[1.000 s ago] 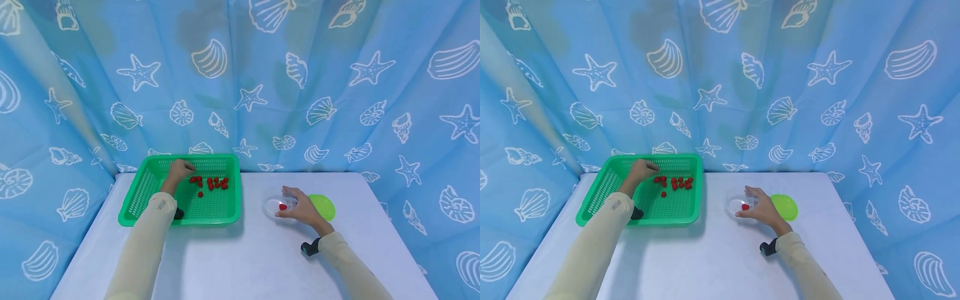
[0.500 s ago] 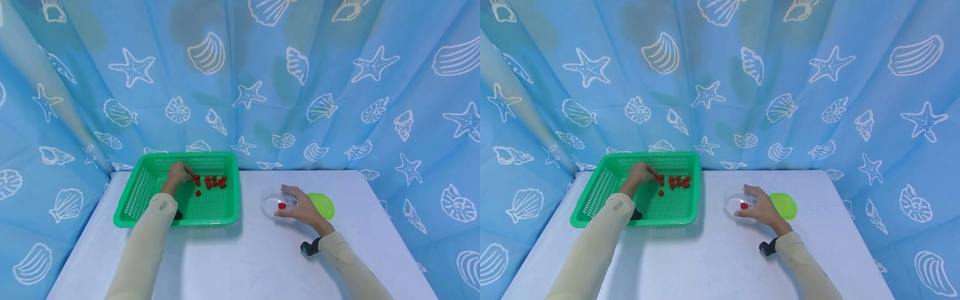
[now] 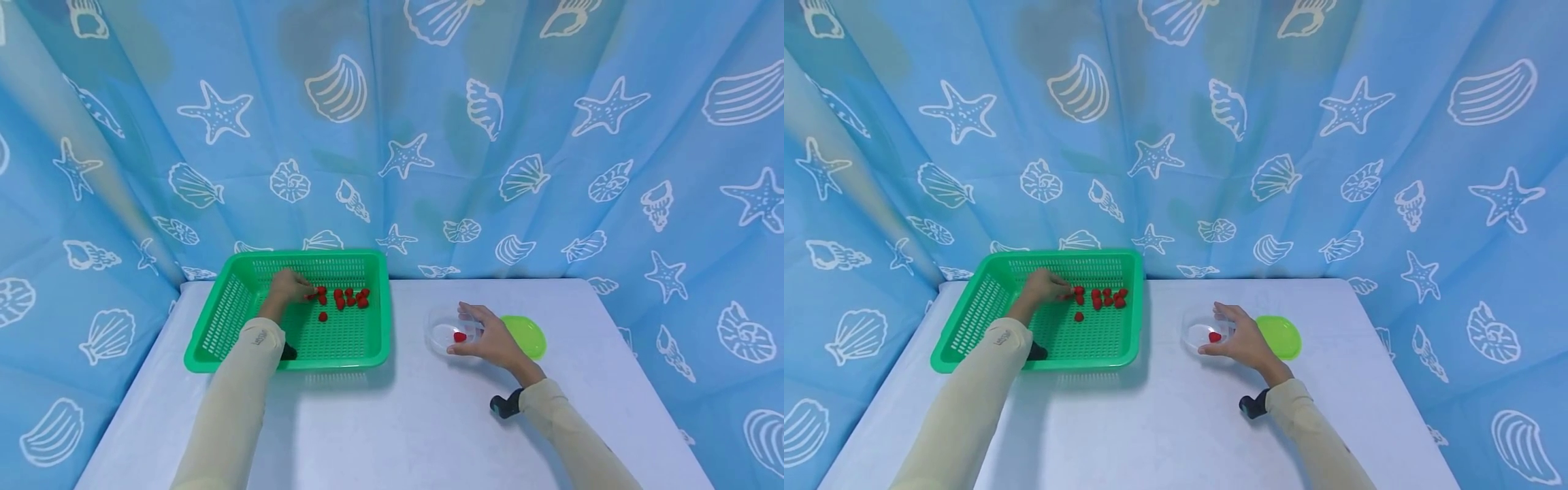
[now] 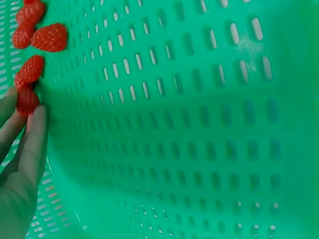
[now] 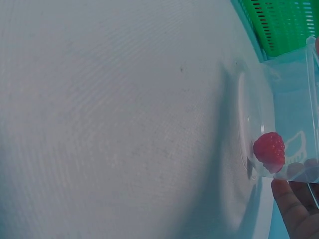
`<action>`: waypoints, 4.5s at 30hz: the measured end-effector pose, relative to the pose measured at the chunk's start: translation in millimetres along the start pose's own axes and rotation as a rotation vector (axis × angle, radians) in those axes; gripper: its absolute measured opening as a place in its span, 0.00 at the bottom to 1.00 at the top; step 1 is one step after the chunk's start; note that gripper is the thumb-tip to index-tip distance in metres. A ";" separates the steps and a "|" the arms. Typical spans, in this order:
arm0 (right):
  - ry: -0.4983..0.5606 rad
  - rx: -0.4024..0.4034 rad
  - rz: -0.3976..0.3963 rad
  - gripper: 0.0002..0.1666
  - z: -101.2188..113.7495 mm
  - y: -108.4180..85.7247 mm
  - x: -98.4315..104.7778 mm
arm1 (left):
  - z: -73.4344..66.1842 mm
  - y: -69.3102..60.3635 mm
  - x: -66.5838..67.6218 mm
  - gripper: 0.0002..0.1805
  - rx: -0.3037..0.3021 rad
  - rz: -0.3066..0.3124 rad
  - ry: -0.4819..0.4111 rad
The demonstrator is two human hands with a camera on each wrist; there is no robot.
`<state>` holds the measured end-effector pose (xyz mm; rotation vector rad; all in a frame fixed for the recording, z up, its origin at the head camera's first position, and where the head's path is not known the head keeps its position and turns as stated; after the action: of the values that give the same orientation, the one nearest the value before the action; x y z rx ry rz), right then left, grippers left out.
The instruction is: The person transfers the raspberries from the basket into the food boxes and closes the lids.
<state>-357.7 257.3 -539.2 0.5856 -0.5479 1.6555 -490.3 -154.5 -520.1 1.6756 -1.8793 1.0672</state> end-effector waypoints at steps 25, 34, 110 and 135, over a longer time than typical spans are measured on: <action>0.001 0.036 0.006 0.65 4.2 2.2 -0.9 | -42.7 -17.5 15.8 0.22 -0.055 0.136 -0.550; -0.012 0.010 0.008 0.66 -0.6 1.9 0.7 | -80.9 -35.4 20.1 0.18 -0.181 0.175 -0.555; 0.064 0.105 -0.003 0.61 16.4 5.5 -4.0 | -225.4 -118.5 -204.4 0.08 -0.756 -0.035 0.499; 0.019 0.018 -0.004 0.59 1.2 1.0 -4.3 | -235.4 -150.5 -127.6 0.14 -0.684 -0.072 -0.352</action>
<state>-357.9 253.1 -541.2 0.5829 -0.5187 1.6623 -364.2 109.0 -425.0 1.5445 -2.0448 0.0518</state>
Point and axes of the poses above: each hand's wrist, its own y-axis towards the middle knuckle, its own x-axis out of the back of the hand, z = x × y, the point moved 10 cm from there along y, towards the middle knuckle, and after that the axes turned 2 degrees about x, right-handed, at the moved point
